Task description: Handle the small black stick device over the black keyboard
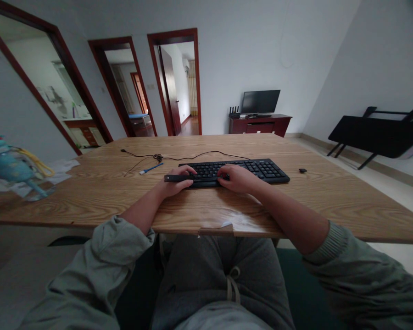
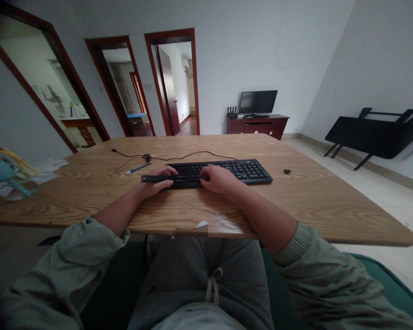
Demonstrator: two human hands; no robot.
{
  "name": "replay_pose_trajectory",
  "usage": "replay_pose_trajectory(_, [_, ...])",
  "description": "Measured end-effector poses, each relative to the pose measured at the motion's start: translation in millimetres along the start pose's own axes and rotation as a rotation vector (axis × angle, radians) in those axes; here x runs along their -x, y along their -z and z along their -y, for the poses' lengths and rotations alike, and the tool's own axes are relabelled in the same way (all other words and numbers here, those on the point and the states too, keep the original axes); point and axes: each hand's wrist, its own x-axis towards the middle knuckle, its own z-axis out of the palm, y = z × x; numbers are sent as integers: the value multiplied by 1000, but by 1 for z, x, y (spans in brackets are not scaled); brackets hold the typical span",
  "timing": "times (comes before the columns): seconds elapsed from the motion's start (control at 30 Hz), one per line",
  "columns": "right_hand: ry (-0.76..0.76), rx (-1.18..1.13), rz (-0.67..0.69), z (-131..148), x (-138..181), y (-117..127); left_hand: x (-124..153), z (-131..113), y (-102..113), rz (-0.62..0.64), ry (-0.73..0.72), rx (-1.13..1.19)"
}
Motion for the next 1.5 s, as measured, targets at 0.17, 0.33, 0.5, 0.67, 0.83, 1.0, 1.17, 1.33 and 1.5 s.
replay_pose_trajectory(0.17, [0, -8, -5, 0, 0, 0, -1, 1, -2, 0, 0, -1])
replay_pose_trajectory(0.33, [7, -14, -18, -1, -1, -1, -2, 2, -3, -13, -20, -6])
replay_pose_trajectory(0.5, [11, -26, -15, -2, -1, -3, -3, -2, -3, -26, 6, 27])
replay_pose_trajectory(0.67, [17, -32, -10, -2, -1, -3, -4, -5, -5, -43, 40, 41])
replay_pose_trajectory(0.83, [7, -26, -5, -2, -1, -4, -10, -7, -9, -79, -27, 32])
replay_pose_trajectory(1.0, [2, -20, -1, 0, -2, -3, -21, -13, -19, -96, -36, 16])
replay_pose_trajectory(1.17, [38, -20, -4, 0, -2, -3, -25, -17, -24, -67, -52, 31])
replay_pose_trajectory(1.33, [61, -82, -84, 4, -4, 1, -24, -18, -17, -71, -6, 32])
replay_pose_trajectory(1.5, [123, -179, -190, 24, -15, 17, -29, -21, -17, -140, 24, -65])
